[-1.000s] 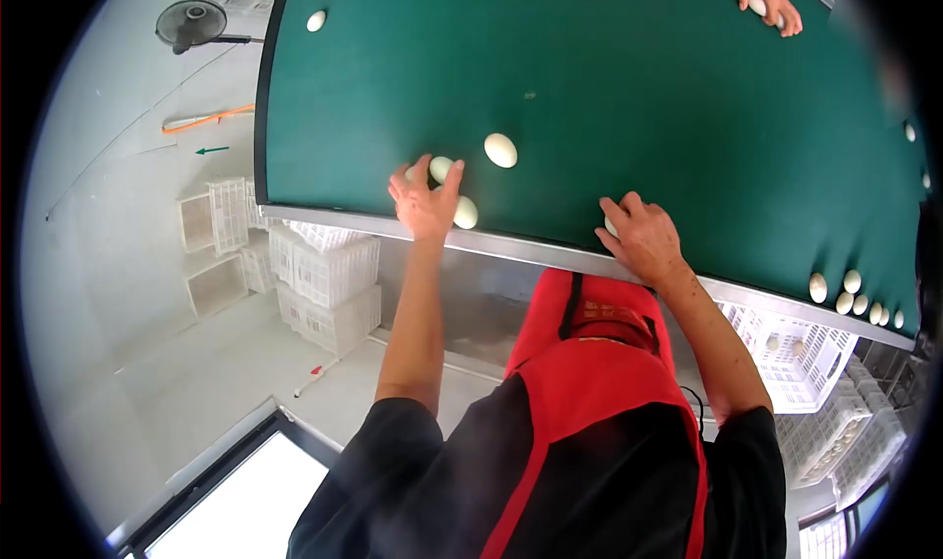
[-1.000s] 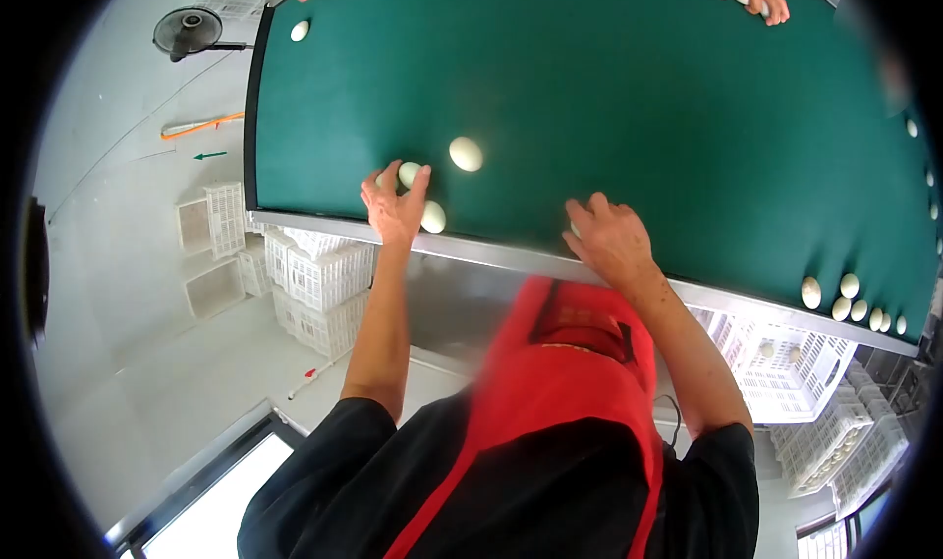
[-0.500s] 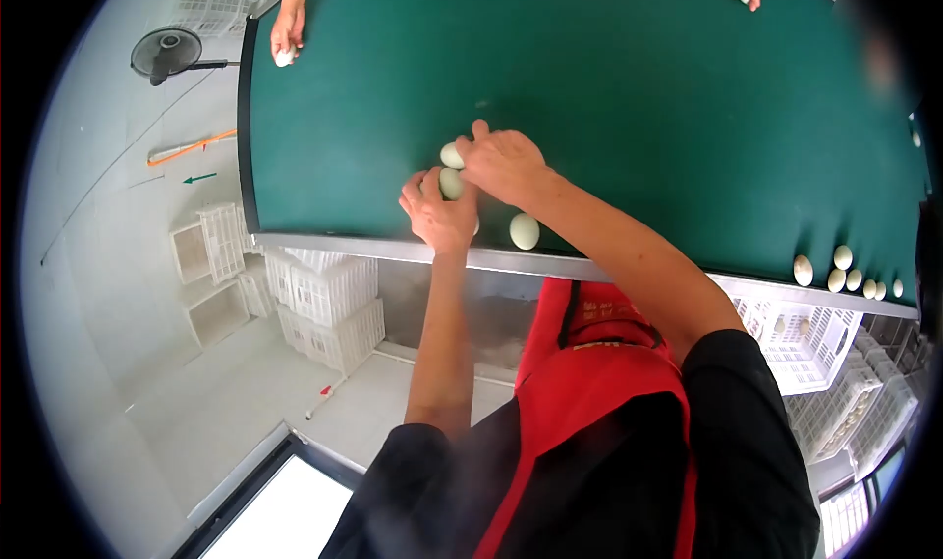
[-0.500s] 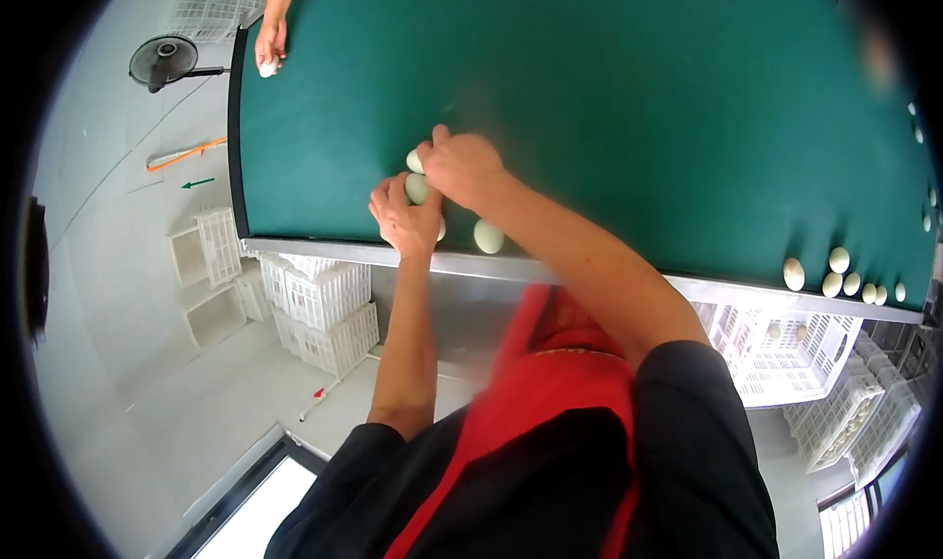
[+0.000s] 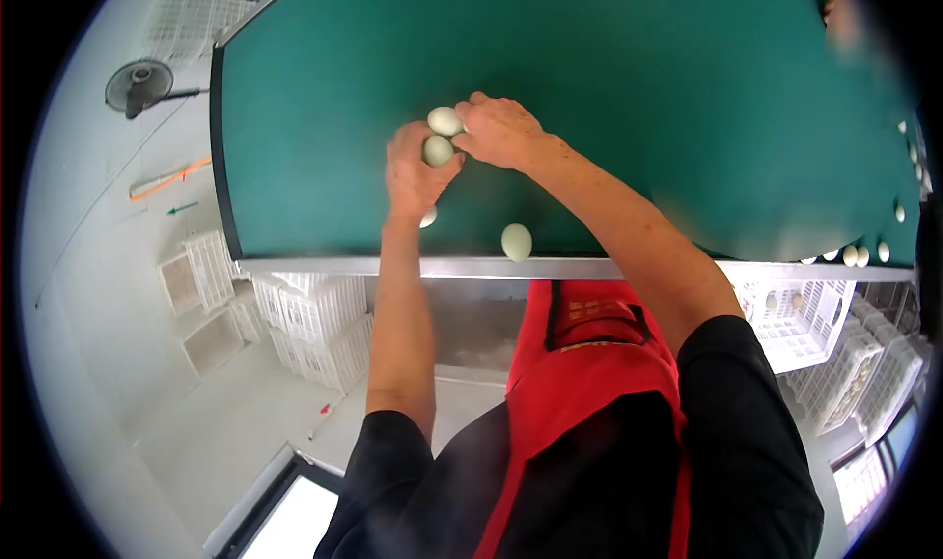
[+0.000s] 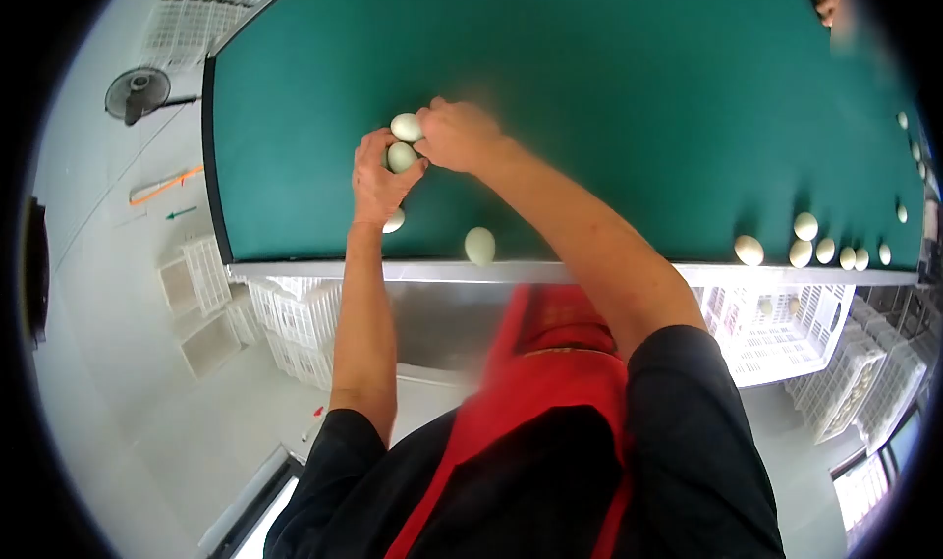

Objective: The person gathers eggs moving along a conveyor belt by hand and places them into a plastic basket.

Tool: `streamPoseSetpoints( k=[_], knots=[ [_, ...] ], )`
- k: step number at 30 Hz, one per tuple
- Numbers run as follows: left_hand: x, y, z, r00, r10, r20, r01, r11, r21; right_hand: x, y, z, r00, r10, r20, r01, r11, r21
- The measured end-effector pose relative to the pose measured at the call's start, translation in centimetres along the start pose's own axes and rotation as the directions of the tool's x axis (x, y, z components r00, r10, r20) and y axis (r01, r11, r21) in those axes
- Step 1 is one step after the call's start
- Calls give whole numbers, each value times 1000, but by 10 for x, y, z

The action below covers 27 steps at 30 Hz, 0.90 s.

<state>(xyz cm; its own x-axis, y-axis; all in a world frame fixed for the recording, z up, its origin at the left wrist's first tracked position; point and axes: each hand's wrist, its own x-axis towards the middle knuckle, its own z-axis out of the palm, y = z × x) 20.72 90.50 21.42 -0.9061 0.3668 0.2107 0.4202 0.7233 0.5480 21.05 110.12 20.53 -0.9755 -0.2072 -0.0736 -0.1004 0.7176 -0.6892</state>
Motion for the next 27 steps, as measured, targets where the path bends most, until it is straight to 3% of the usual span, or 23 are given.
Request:
streamPoseSetpoints(
  k=[2, 4, 5, 8, 9, 10, 14, 18, 21, 22, 25, 27],
  knots=[
    [11, 8, 7, 997, -3, 73, 10, 995, -96, -1, 12, -4, 997, 46, -69, -41, 997, 72],
    [17, 15, 9, 990, 65, 123, -52, 993, -107, -4, 30, 0, 970, -59, -237, 102, 980, 173],
    [23, 36, 3, 973, 63, 221, -8, 970, -243, -9, 37, -3, 975, -24, -223, 60, 985, 160],
    [18, 43, 27, 958, 107, 267, -31, 961, -274, -34, 59, -27, 984, 42, -175, 5, 965, 261],
    [19, 56, 32, 943, 210, 259, -146, 958, -245, -48, 66, -35, 980, 68, -189, -9, 955, 295],
    [18, 77, 38, 941, 225, 252, -160, 954, -255, -70, 73, -47, 972, 73, -225, 5, 945, 327],
    [15, 158, 50, 914, 173, 367, -37, 936, -350, -143, 87, -92, 944, 153, -292, 10, 872, 489],
    [12, 219, 56, 868, 284, 408, -5, 826, -564, -214, 84, -121, 863, 257, -435, 100, 756, 646],
    [-8, 291, 76, 784, 437, 442, -88, 782, -616, -304, 96, -153, 837, 364, -409, 106, 626, 773],
    [-14, 318, 86, 727, 529, 437, -153, 746, -648, -339, 99, -164, 825, 407, -391, 87, 593, 800],
    [-51, 396, 121, 574, 636, 515, -150, 701, -698, -454, 117, -179, 761, 525, -381, 58, 530, 846],
    [-83, 438, 150, 455, 662, 596, 5, 667, -745, -528, 118, -184, 715, 669, -203, 84, 206, 975]
  ],
)
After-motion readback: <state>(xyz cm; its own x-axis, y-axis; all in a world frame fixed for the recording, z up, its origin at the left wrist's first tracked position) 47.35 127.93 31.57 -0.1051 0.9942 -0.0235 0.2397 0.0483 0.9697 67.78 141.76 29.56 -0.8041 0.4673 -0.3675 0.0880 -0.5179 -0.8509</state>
